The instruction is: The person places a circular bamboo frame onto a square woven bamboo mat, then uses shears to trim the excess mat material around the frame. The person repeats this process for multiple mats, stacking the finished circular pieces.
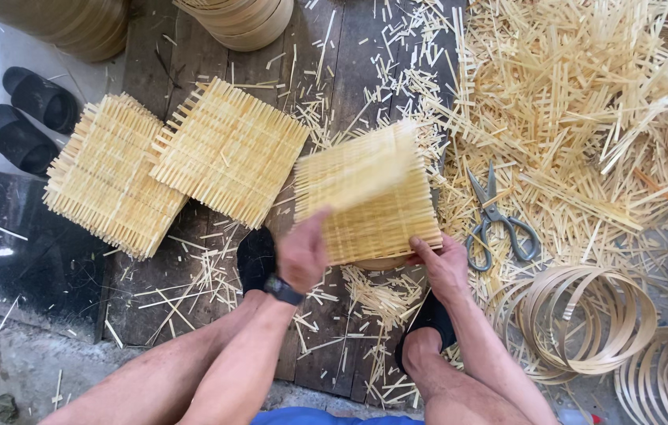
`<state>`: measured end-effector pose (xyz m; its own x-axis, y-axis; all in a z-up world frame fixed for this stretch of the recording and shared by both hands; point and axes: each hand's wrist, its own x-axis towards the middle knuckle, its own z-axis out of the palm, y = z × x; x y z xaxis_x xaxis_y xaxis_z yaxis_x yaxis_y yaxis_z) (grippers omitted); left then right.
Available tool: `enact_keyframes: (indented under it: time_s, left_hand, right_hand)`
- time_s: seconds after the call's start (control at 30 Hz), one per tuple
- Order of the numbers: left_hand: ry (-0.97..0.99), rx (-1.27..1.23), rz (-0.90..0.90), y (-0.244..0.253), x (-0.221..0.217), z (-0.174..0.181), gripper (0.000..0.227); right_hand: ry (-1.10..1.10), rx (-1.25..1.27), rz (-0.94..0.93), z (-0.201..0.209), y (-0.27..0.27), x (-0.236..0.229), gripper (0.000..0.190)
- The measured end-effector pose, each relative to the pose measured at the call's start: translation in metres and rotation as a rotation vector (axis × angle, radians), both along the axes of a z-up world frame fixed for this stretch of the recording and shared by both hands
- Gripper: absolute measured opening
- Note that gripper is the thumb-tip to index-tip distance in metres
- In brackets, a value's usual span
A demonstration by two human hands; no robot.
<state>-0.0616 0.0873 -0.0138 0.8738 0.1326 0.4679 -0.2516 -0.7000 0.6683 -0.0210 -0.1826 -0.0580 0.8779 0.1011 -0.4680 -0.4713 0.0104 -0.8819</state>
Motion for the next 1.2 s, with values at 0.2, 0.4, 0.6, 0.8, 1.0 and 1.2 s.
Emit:
enact_keyframes:
  time_s: [0.2, 0.4, 0.6, 0.8, 1.0, 1.2]
  left_hand:
    - [-0.357, 0.319, 0.352, 0.111, 0.021, 0.069, 0.024]
    - [0.213, 0.343, 0.471, 0.110, 0.020, 0.070, 0.056]
    - [0.748, -0.290, 0.360, 0.043, 0.047, -0.046, 0.097]
    - [0.884, -0.897, 0.151, 0.042, 0.050, -0.129, 0.040]
    - [0.903, -0.843, 0.220, 0.045, 0.042, -0.134, 0.038]
    - [0.913, -0.870, 0.227, 0.045, 0.043, -0.125, 0.039]
  right_hand:
    - [0.201, 0.152, -0.133, -0.021, -0.018, -0.038, 0.027]
    - [0.229, -0.172, 0.021, -0.019, -0.040, -0.039, 0.060]
    - [0.055, -0.113, -0.034, -0.021, -0.036, 0.022, 0.065]
    - [0.091, -0.072, -0.067, -0.027, -0.020, 0.031, 0.035]
    - [0.038, -0.089, -0.119, -0.028, -0.022, 0.023, 0.032]
    - [-0.019, -0.110, -0.150, -0.033, -0.017, 0.018, 0.034]
